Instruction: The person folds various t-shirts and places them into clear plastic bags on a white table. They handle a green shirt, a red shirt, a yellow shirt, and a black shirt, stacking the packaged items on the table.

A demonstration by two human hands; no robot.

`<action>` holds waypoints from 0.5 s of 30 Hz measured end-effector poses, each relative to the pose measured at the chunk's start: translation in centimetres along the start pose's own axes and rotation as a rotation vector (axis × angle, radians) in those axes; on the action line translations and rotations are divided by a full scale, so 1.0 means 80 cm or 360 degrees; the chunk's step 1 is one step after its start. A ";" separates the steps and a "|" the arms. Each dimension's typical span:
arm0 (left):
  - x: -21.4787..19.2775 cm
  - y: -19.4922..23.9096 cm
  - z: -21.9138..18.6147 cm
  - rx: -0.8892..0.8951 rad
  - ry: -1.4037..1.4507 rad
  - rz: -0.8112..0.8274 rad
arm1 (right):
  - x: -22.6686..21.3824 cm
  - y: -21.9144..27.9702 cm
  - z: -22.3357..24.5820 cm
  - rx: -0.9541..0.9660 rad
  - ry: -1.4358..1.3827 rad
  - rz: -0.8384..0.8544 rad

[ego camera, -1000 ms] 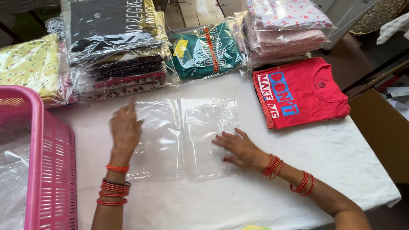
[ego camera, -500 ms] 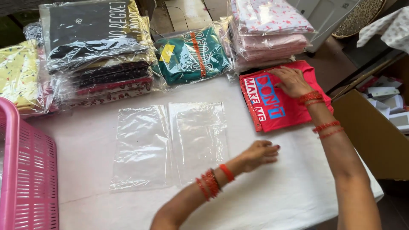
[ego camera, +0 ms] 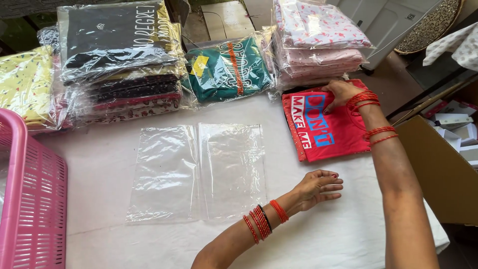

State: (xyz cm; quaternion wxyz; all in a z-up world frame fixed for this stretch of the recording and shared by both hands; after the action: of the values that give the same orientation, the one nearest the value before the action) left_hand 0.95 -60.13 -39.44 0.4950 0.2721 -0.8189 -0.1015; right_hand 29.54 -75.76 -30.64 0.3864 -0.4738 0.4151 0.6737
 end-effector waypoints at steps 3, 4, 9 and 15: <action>0.016 0.005 -0.011 0.0026 -0.0006 0.0076 | -0.029 0.046 0.047 0.0091 -0.0073 0.0009; 0.023 0.003 -0.016 0.0071 0.0002 0.0131 | -0.045 0.063 0.063 0.0053 0.0138 -0.0129; 0.052 -0.012 -0.035 0.0195 0.0049 0.0254 | -0.103 0.150 0.140 -0.0266 0.0473 -0.0567; 0.055 -0.009 -0.085 0.0381 0.0116 0.0276 | -0.208 0.223 0.214 -0.0168 0.0503 -0.0984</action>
State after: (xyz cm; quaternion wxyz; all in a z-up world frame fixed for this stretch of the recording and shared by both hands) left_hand 5.50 -62.41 -33.06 0.4952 0.2608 -0.8272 0.0501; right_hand 12.00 -68.41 -7.69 0.4781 -0.6948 0.2713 0.4637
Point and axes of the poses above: each hand's wrist, its own y-axis away from the middle knuckle, its own x-axis out of the palm, z = x × y, the point moved 10 cm from there along -y, towards the middle knuckle, and after that the axes turned 6 degrees about -x, right-handed, at the moved point
